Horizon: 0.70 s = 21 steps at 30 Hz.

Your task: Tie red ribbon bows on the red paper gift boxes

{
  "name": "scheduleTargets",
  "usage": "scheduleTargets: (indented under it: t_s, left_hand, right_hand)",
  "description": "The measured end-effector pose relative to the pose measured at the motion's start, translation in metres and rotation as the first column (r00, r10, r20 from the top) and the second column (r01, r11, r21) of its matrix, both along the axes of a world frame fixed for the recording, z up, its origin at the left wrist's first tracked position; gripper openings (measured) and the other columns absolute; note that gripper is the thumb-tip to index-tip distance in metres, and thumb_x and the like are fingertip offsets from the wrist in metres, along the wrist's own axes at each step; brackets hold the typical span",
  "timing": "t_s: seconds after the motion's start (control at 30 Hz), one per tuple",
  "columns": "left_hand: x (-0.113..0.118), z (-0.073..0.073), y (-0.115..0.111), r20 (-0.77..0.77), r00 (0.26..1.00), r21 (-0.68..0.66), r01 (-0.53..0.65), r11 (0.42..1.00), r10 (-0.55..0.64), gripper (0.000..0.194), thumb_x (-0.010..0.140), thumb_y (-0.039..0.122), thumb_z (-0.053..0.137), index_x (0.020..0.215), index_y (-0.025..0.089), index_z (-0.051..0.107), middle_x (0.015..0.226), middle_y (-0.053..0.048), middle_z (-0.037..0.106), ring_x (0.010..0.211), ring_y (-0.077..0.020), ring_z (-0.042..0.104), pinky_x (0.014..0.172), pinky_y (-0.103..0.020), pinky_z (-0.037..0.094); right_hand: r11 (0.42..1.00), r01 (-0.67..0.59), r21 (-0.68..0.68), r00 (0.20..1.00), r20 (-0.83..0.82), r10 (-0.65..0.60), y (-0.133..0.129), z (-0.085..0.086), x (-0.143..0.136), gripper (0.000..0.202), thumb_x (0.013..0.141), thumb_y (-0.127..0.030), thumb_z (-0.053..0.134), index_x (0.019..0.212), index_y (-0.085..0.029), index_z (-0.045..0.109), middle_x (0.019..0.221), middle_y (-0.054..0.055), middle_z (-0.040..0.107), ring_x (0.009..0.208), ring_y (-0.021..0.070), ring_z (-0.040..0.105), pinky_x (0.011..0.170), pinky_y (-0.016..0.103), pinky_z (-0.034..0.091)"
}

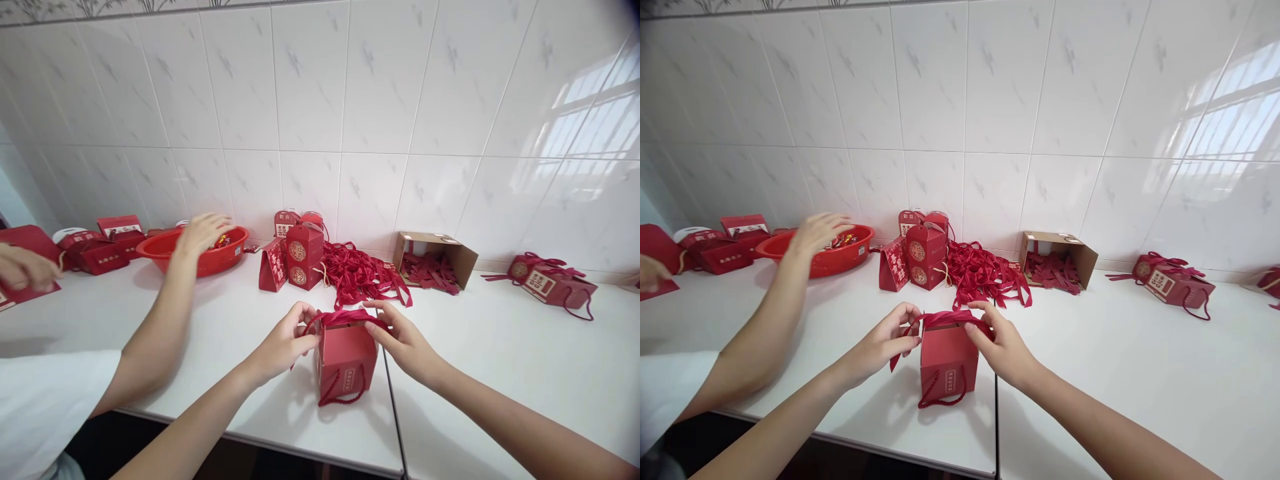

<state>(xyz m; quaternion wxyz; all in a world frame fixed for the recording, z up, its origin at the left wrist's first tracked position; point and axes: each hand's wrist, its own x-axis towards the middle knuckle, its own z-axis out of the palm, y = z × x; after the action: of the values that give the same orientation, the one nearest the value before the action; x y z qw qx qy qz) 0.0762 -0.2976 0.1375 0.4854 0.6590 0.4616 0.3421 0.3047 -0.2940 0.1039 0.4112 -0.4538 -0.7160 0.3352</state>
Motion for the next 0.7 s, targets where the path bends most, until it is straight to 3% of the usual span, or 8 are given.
scheduleTargets:
  t_s: [0.13, 0.2, 0.3, 0.4, 0.47, 0.57, 0.7]
  left_hand:
    - [0.004, 0.004, -0.001, -0.035, 0.999, 0.032, -0.03, 0.999, 0.031, 0.018, 0.069, 0.019, 0.049, 0.085, 0.022, 0.042, 0.079, 0.004, 0.049, 0.062, -0.0107, 0.041, 0.056, -0.024, 0.033]
    - [0.004, 0.004, -0.001, -0.055, 0.997, 0.039, -0.043, 0.998, 0.045, 0.018, 0.068, 0.019, 0.048, 0.086, 0.022, 0.043, 0.078, 0.003, 0.049, 0.062, -0.0113, 0.041, 0.055, -0.024, 0.032]
    - [0.003, 0.002, 0.001, -0.075, 0.996, 0.039, -0.047, 0.998, 0.05, 0.02, 0.068, 0.021, 0.048, 0.088, 0.023, 0.043, 0.078, 0.003, 0.05, 0.064, -0.0121, 0.043, 0.055, -0.023, 0.033]
    - [0.001, -0.003, 0.003, -0.066, 0.997, 0.055, -0.036, 0.998, 0.04, 0.021, 0.07, 0.022, 0.05, 0.089, 0.023, 0.044, 0.083, 0.002, 0.053, 0.071, -0.0134, 0.048, 0.059, -0.023, 0.037]
    - [0.0, -0.007, 0.005, -0.051, 0.998, 0.077, -0.034, 0.996, 0.038, 0.018, 0.072, 0.023, 0.051, 0.089, 0.022, 0.045, 0.086, 0.001, 0.055, 0.078, -0.0145, 0.051, 0.065, -0.025, 0.04]
    - [-0.001, -0.014, 0.007, -0.032, 0.999, 0.098, -0.019, 0.995, 0.023, 0.016, 0.075, 0.027, 0.055, 0.087, 0.022, 0.044, 0.089, 0.0, 0.056, 0.085, -0.0164, 0.054, 0.076, -0.028, 0.043]
    - [-0.001, -0.017, 0.008, -0.009, 1.0, 0.094, 0.012, 0.996, -0.011, 0.02, 0.077, 0.031, 0.057, 0.09, 0.021, 0.046, 0.093, -0.002, 0.058, 0.087, -0.0175, 0.056, 0.078, -0.03, 0.043]
  right_hand:
    - [0.998, -0.069, 0.007, 0.987, 0.143, 0.068, 0.005, 0.019, -0.004, 0.043, 0.08, -0.033, 0.059, 0.121, -0.022, 0.052, 0.084, 0.002, 0.066, 0.071, 0.0162, 0.059, 0.065, 0.029, 0.047]
    - [0.99, -0.138, -0.017, 0.963, 0.232, 0.139, 0.012, 0.027, -0.005, 0.031, 0.077, -0.029, 0.061, 0.106, -0.023, 0.062, 0.087, 0.001, 0.067, 0.073, 0.0163, 0.059, 0.064, 0.028, 0.046]
    - [0.986, -0.155, -0.068, 0.928, 0.332, 0.169, 0.022, 0.033, -0.007, 0.01, 0.073, -0.03, 0.062, 0.073, -0.02, 0.065, 0.066, -0.002, 0.061, 0.06, 0.0133, 0.053, 0.053, 0.024, 0.039]
    - [0.992, -0.11, -0.06, 0.932, 0.342, 0.124, 0.025, 0.029, -0.01, 0.012, 0.071, -0.027, 0.061, 0.062, -0.019, 0.059, 0.058, -0.003, 0.055, 0.055, 0.012, 0.049, 0.05, 0.023, 0.035]
    - [0.998, -0.064, -0.017, 0.944, 0.323, 0.066, 0.023, 0.022, -0.012, 0.006, 0.072, -0.022, 0.057, 0.076, -0.02, 0.062, 0.066, -0.002, 0.061, 0.059, 0.0133, 0.052, 0.052, 0.024, 0.037]
    - [0.999, 0.037, 0.022, 0.963, 0.265, -0.041, 0.018, 0.009, -0.01, 0.039, 0.073, -0.018, 0.053, 0.112, -0.022, 0.052, 0.072, -0.001, 0.065, 0.061, 0.0151, 0.055, 0.055, 0.025, 0.04]
    - [0.998, 0.067, -0.02, 0.976, 0.207, -0.062, 0.014, -0.001, -0.003, 0.055, 0.075, -0.022, 0.054, 0.127, -0.024, 0.039, 0.063, -0.005, 0.062, 0.054, 0.0146, 0.052, 0.054, 0.025, 0.041]
